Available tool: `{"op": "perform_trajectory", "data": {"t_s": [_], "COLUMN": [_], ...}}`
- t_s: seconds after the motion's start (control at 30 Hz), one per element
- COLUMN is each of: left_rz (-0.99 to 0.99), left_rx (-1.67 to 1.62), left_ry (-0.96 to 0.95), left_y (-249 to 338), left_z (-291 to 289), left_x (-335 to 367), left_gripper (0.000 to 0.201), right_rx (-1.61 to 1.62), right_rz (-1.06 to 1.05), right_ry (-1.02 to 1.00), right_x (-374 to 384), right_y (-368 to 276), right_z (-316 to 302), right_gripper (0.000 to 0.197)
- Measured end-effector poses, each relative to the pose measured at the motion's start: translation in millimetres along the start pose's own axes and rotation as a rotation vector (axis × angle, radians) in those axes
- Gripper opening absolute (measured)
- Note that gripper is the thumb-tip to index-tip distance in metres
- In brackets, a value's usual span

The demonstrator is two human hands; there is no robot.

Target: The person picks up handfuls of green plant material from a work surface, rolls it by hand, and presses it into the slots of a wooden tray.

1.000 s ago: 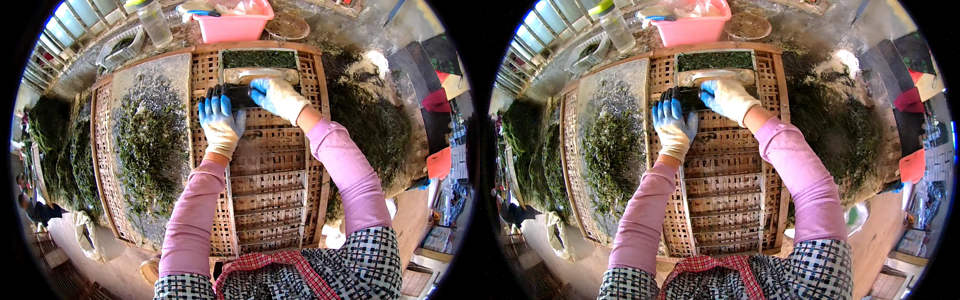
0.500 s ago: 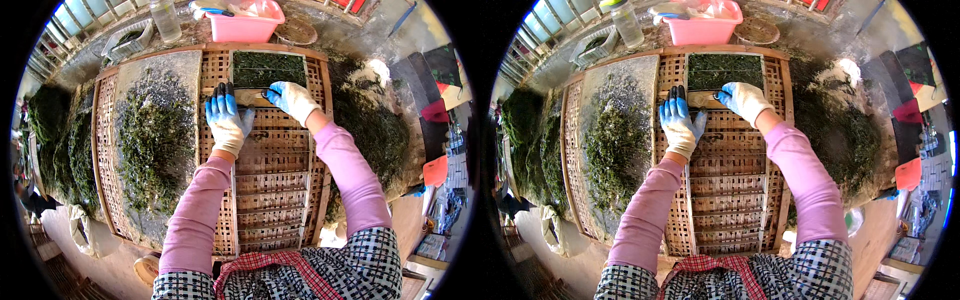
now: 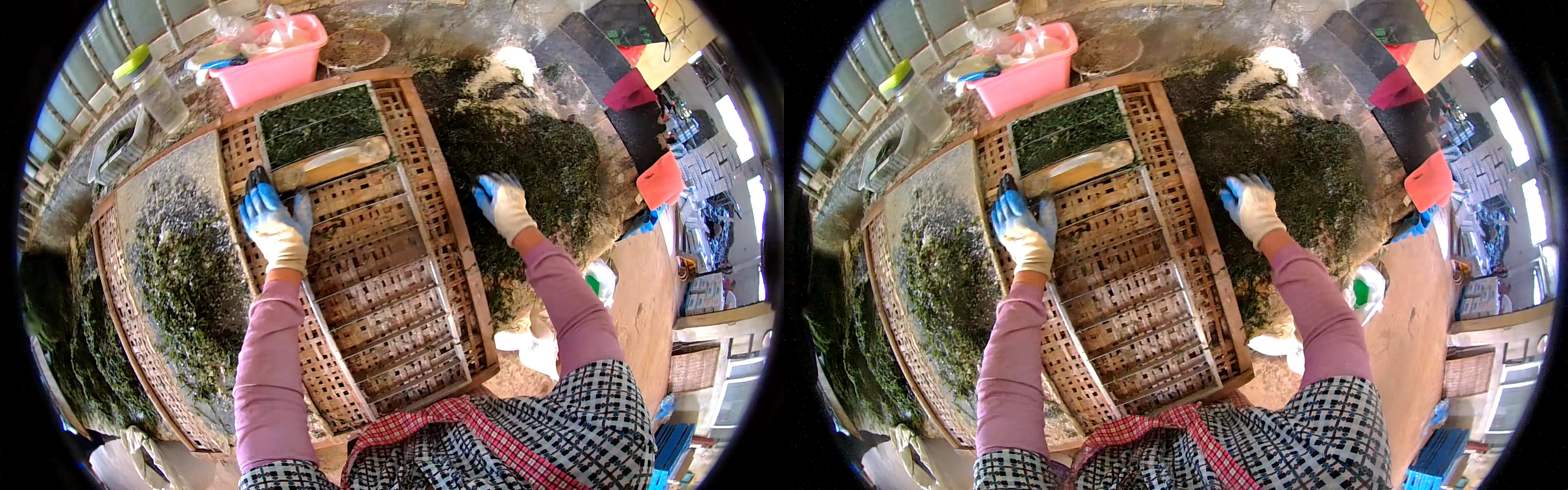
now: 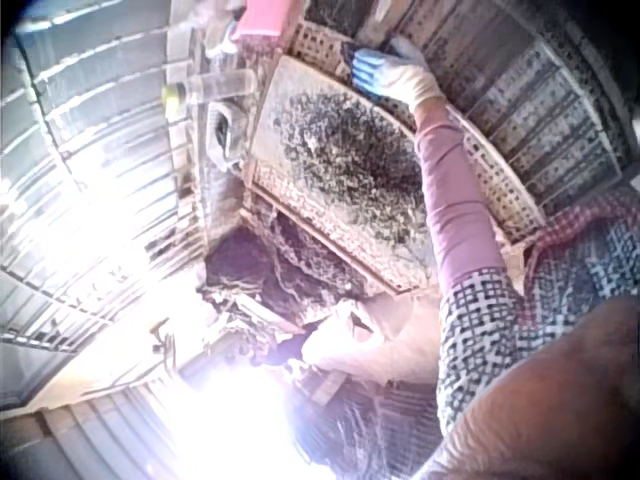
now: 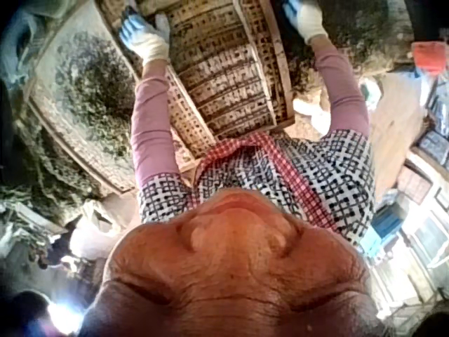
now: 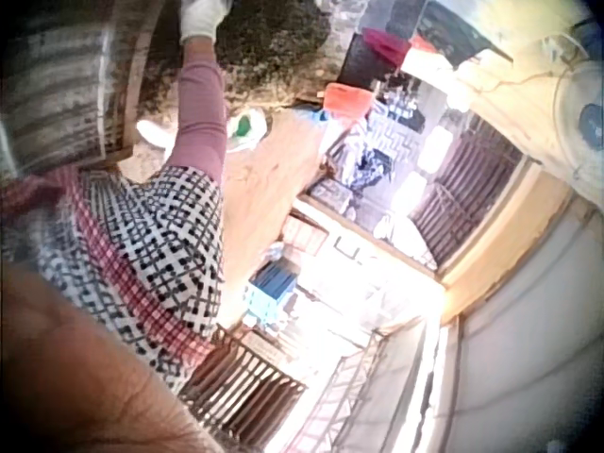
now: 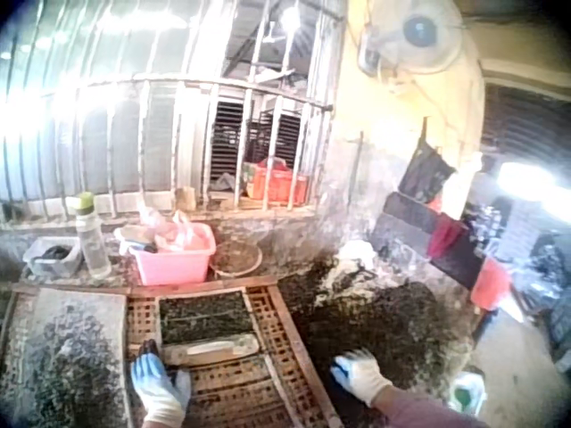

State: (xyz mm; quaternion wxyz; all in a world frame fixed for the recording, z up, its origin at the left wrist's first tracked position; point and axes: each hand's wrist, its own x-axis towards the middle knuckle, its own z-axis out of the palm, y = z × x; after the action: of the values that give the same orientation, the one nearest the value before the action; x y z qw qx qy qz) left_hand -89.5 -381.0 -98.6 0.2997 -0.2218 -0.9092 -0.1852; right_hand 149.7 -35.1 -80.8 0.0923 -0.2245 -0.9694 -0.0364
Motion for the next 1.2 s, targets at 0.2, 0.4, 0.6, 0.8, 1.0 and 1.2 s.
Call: {"op": "perform_trajectory", "data": {"t_s": [0.2,0.4,0.6,0.8,1.0,1.2], "left_rz": [0.016,0.079,0.093,0.175,0.081,0.085], "left_rx": [0.120,0.241,0.293,0.261,0.301,0.198], "left_ry": [-0.065,-0.015,-0.092,-0.072,-0.141,-0.122], "left_y": [-8,7,3,17,11,29], "left_z": [7,8,4,5,4,9], "left_x": [-3,3,1,6,1,9], "left_gripper": [0.070,0.057,0.056,0.056,0.055,0.047], "right_rx": [-0.119,-0.198,0.201,0.216,0.187,1.029], "right_rz": [-0.083,-0.083,0.343,0.349,0.232,0.436], "right_ry": [-0.260,-0.347,-0.636,-0.611,-0.452,-0.246], "right_x": [3,88,178,209,204,160], "right_y": [13,32,101,114,105,141], "right_z": [45,75,77,120,128,135], "right_gripper": [0.069,0.086,0.087,0.081,0.068,0.076]}}
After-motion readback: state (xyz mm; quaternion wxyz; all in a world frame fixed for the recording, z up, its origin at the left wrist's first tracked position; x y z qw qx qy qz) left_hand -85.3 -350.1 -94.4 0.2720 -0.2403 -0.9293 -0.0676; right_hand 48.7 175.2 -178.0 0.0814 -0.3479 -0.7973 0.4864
